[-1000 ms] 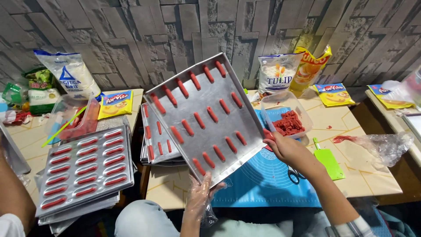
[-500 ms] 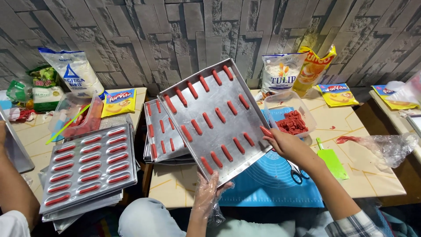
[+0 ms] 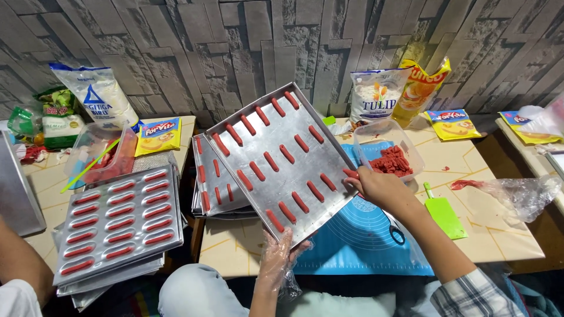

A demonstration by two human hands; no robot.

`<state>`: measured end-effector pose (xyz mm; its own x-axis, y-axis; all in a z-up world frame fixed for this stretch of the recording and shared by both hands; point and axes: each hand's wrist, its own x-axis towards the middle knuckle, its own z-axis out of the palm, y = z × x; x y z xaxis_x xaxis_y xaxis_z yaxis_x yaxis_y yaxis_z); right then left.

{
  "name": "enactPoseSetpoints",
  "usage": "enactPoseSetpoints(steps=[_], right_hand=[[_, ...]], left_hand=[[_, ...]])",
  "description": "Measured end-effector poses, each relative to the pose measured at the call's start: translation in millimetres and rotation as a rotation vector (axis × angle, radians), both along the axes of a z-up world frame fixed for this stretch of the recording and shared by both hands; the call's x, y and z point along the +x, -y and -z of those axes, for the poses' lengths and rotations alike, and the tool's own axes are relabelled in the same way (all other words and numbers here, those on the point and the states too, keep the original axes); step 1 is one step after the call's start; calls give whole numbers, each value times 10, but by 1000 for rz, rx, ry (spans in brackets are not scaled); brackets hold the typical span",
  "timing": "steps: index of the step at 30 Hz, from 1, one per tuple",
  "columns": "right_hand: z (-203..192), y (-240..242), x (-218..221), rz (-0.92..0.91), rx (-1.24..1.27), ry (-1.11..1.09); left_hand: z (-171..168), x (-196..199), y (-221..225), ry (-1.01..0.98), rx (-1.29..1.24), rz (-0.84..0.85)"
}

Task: Filling a metal tray with small rectangular molds using red dough and a spatula.

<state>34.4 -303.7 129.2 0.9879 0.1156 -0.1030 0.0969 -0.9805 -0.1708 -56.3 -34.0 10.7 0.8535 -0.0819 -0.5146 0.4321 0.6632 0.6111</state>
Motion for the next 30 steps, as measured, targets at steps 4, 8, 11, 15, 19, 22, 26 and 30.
enactPoseSetpoints(steps=[4, 8, 11, 15, 19, 22, 26, 30], right_hand=[[106, 24, 123, -101, -131, 68], [183, 25, 239, -144, -213, 54], [247, 33, 300, -152, -231, 73], [260, 16, 328, -156, -192, 89], [249, 24, 331, -222, -230, 170], [164, 3, 298, -237, -234, 201], [82, -23, 284, -262, -267, 176], [75, -17, 290, -305, -243, 236]], left_hand=[[-159, -17, 2, -1, 62, 38], [-169, 4, 23, -19, 619, 243], [-74, 26, 28, -26, 561, 219], [-85, 32, 9, -25, 627, 282], [-46, 29, -3, -52, 206, 87], [-97, 26, 2, -56, 173, 97], [-137, 4, 3, -34, 28, 54], [-194, -19, 3, -9, -22, 42]])
